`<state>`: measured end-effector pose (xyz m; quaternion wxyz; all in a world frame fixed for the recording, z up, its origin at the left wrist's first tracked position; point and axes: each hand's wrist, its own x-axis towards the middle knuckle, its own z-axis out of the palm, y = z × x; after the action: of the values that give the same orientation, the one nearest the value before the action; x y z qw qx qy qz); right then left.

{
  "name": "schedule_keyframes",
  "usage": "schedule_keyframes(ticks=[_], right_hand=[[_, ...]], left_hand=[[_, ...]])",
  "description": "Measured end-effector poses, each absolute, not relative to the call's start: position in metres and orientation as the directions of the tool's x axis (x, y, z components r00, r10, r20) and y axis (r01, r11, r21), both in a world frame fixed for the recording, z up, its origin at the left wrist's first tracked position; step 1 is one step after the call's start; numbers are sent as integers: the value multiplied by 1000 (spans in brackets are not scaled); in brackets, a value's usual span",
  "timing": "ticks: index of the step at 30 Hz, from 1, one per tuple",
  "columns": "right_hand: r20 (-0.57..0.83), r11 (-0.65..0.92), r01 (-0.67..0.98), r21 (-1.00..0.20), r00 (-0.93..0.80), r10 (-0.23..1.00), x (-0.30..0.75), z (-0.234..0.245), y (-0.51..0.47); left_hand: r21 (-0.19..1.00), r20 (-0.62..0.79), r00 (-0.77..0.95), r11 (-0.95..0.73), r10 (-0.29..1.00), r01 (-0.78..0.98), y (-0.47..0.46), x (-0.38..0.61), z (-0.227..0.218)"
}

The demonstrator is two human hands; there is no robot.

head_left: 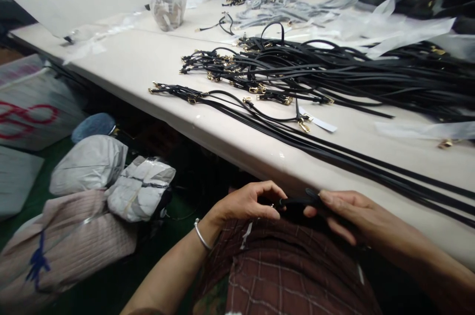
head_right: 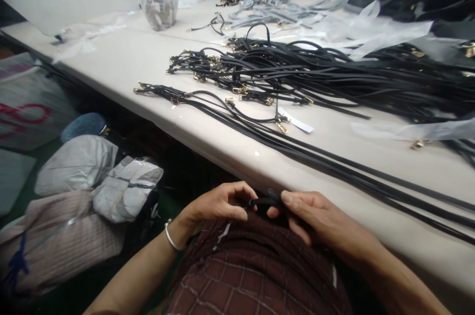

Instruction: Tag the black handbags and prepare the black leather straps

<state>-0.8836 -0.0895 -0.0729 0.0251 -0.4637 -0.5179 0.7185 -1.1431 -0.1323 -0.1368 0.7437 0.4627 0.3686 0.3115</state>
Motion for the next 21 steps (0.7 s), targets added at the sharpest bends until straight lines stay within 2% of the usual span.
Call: schedule_keyframes(ticks=[7,9,13,17,21], right_hand=[[-685,-365,593,-718,-508,523,-884,-85,-94],[-690,-369,596,-713,-505,518,-889,-87,-96],[-668,-367,574,-732,-497,555,-905,-86,-100],[-649,-413,508,-756,-499,574,-911,-88,-102],[-650,-440,479,-759,-548,526,-912,-99,-103]], left_hand=[[965,-260,324,260,910,43,-136,-1140,-113],[977,-201,305,167,931,134,-135,-1134,-107],[959,4,301,-89,954,268,-134,-1123,-109],[928,127,266,-209,956,309,-135,-1119,-117],[865,188,375,-334,908,375,-138,-1115,-123]])
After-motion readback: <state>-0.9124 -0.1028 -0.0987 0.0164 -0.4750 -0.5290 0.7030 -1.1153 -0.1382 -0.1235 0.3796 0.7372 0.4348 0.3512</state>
